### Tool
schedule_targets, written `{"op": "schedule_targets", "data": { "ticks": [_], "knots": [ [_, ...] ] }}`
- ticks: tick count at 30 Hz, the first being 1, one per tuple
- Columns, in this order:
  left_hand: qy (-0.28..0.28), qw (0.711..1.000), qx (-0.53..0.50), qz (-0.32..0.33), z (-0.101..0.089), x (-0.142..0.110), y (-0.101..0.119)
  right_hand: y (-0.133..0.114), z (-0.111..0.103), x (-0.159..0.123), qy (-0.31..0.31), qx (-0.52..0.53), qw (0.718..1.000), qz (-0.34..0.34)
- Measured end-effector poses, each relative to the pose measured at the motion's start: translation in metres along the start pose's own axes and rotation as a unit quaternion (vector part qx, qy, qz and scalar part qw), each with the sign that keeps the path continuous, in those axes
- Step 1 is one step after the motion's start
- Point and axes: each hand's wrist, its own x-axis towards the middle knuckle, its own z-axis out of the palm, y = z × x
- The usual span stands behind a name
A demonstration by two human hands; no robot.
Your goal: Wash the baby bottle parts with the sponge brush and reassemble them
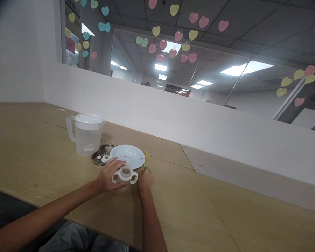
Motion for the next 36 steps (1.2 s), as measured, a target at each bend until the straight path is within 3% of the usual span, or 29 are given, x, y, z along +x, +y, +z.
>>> {"op": "schedule_targets", "data": {
  "ticks": [6, 14, 18, 21, 24, 26, 28, 30, 31, 32, 33, 36],
  "knots": [
    [0.001, 1.0, -0.025, -0.016, 0.008, -0.007, 0.001, 0.0, 0.0, 0.001, -0.002, -0.033, 0.999, -0.011],
    [-0.044, 0.997, -0.043, -0.055, 0.013, -0.014, 0.002, 0.002, 0.003, 0.005, 0.018, -0.011, 1.0, 0.009],
    [-0.067, 0.99, -0.051, -0.111, 0.014, -0.015, 0.002, 0.006, 0.002, 0.012, 0.061, 0.076, 0.995, 0.023],
    [-0.086, 0.984, -0.057, -0.148, 0.015, -0.015, 0.003, 0.01, 0.005, 0.018, 0.098, 0.192, 0.976, -0.03],
    [-0.095, 0.984, -0.07, -0.136, 0.013, -0.014, 0.003, 0.012, 0.009, 0.02, 0.068, 0.275, 0.956, -0.073],
    [-0.071, 0.987, -0.085, -0.115, 0.009, -0.014, -0.003, 0.011, 0.011, 0.02, 0.028, 0.29, 0.955, -0.061],
    [-0.004, 0.987, -0.089, -0.134, 0.002, -0.012, -0.017, 0.009, 0.011, 0.019, -0.007, 0.284, 0.958, -0.035],
    [0.08, 0.97, -0.061, -0.222, -0.004, -0.01, -0.04, 0.007, 0.01, 0.017, -0.027, 0.277, 0.96, -0.023],
    [0.094, 0.959, -0.039, -0.264, -0.007, -0.008, -0.054, 0.006, 0.01, 0.016, -0.031, 0.276, 0.96, -0.024],
    [0.083, 0.952, -0.016, -0.293, -0.009, -0.005, -0.068, 0.005, 0.009, 0.015, -0.031, 0.277, 0.96, -0.027],
    [0.036, 0.949, 0.009, -0.312, -0.01, -0.003, -0.081, 0.004, 0.009, 0.015, -0.029, 0.279, 0.96, -0.029],
    [-0.153, 0.904, 0.106, -0.385, -0.008, 0.001, -0.112, 0.004, 0.01, 0.014, -0.02, 0.288, 0.957, -0.031]
  ]
}}
